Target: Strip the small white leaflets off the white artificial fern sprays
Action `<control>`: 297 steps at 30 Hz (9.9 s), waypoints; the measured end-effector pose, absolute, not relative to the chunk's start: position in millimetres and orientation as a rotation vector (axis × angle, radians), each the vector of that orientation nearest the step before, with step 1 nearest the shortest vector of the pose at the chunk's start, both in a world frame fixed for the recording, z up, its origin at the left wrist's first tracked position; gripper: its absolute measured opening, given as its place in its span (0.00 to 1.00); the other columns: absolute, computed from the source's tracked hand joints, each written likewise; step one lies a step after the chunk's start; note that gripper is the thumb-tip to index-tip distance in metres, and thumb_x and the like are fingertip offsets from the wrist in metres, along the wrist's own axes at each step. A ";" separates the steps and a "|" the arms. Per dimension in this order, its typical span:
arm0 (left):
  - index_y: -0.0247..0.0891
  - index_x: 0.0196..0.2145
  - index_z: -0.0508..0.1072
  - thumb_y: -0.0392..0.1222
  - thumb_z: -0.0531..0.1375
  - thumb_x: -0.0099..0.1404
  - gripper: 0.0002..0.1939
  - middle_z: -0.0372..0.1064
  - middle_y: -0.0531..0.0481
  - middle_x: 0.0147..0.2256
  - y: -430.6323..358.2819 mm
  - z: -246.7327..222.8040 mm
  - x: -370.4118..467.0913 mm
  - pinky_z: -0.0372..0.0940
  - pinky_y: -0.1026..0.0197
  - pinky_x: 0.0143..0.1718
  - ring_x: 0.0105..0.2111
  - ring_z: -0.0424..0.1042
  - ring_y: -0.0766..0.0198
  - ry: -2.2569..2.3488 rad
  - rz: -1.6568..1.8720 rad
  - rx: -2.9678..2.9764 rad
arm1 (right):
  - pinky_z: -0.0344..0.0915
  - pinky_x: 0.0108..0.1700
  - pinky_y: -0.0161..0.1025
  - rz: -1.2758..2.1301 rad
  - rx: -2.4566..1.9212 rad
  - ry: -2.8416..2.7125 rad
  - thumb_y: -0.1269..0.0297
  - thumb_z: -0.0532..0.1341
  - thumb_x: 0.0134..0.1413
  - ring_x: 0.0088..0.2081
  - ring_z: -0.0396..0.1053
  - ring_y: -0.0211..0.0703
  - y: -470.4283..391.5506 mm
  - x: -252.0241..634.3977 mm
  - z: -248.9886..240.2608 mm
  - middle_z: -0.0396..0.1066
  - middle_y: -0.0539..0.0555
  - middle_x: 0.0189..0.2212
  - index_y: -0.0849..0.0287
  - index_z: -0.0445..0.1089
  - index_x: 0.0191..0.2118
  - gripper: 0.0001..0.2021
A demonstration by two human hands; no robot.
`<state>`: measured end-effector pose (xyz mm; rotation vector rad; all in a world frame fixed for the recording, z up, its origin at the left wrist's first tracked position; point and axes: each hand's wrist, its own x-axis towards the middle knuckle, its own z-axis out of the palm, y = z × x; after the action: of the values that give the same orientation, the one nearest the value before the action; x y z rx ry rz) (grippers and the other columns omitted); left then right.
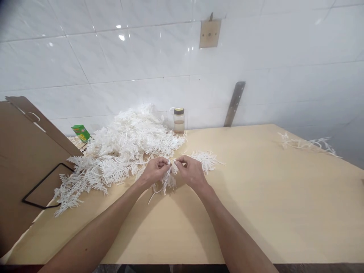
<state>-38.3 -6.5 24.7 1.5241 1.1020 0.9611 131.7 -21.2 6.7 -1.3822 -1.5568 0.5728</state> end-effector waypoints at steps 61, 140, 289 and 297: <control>0.37 0.24 0.68 0.46 0.56 0.60 0.12 0.57 0.57 0.20 -3.6 16.8 -44.2 0.51 0.64 0.26 0.22 0.56 0.69 1.169 0.825 2.002 | 0.59 0.38 0.40 0.032 -1.740 -1.592 0.68 0.52 0.56 0.32 0.67 0.44 -3.4 157.4 -13.4 0.72 0.55 0.29 0.58 0.67 0.30 0.08; 0.36 0.28 0.72 0.44 0.55 0.63 0.11 0.63 0.56 0.21 -4.2 -6.1 -32.7 0.53 0.65 0.27 0.23 0.59 0.69 1.264 0.987 1.989 | 0.61 0.34 0.36 0.542 -1.484 -1.744 0.62 0.58 0.54 0.28 0.70 0.40 -22.0 134.0 -0.7 0.76 0.50 0.26 0.57 0.77 0.32 0.10; 0.39 0.25 0.59 0.43 0.53 0.66 0.12 0.57 0.53 0.25 -3.5 3.6 -26.2 0.54 0.62 0.31 0.27 0.58 0.65 1.238 1.338 2.142 | 0.59 0.23 0.34 0.735 -1.770 -1.435 0.65 0.56 0.48 0.18 0.67 0.39 -16.5 122.8 5.0 0.68 0.49 0.15 0.58 0.69 0.23 0.08; 0.38 0.17 0.57 0.53 0.60 0.59 0.23 0.45 0.58 0.18 -5.5 7.6 -33.8 0.48 0.64 0.24 0.21 0.48 0.71 1.186 1.153 1.686 | 0.66 0.31 0.38 0.464 -1.800 -1.304 0.63 0.57 0.50 0.14 0.66 0.34 -10.3 168.1 2.8 0.74 0.50 0.29 0.59 0.69 0.31 0.07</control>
<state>-33.8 -5.5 7.6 1.6861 1.1865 1.1534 168.1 -10.3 2.8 -1.7995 -1.3042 0.4642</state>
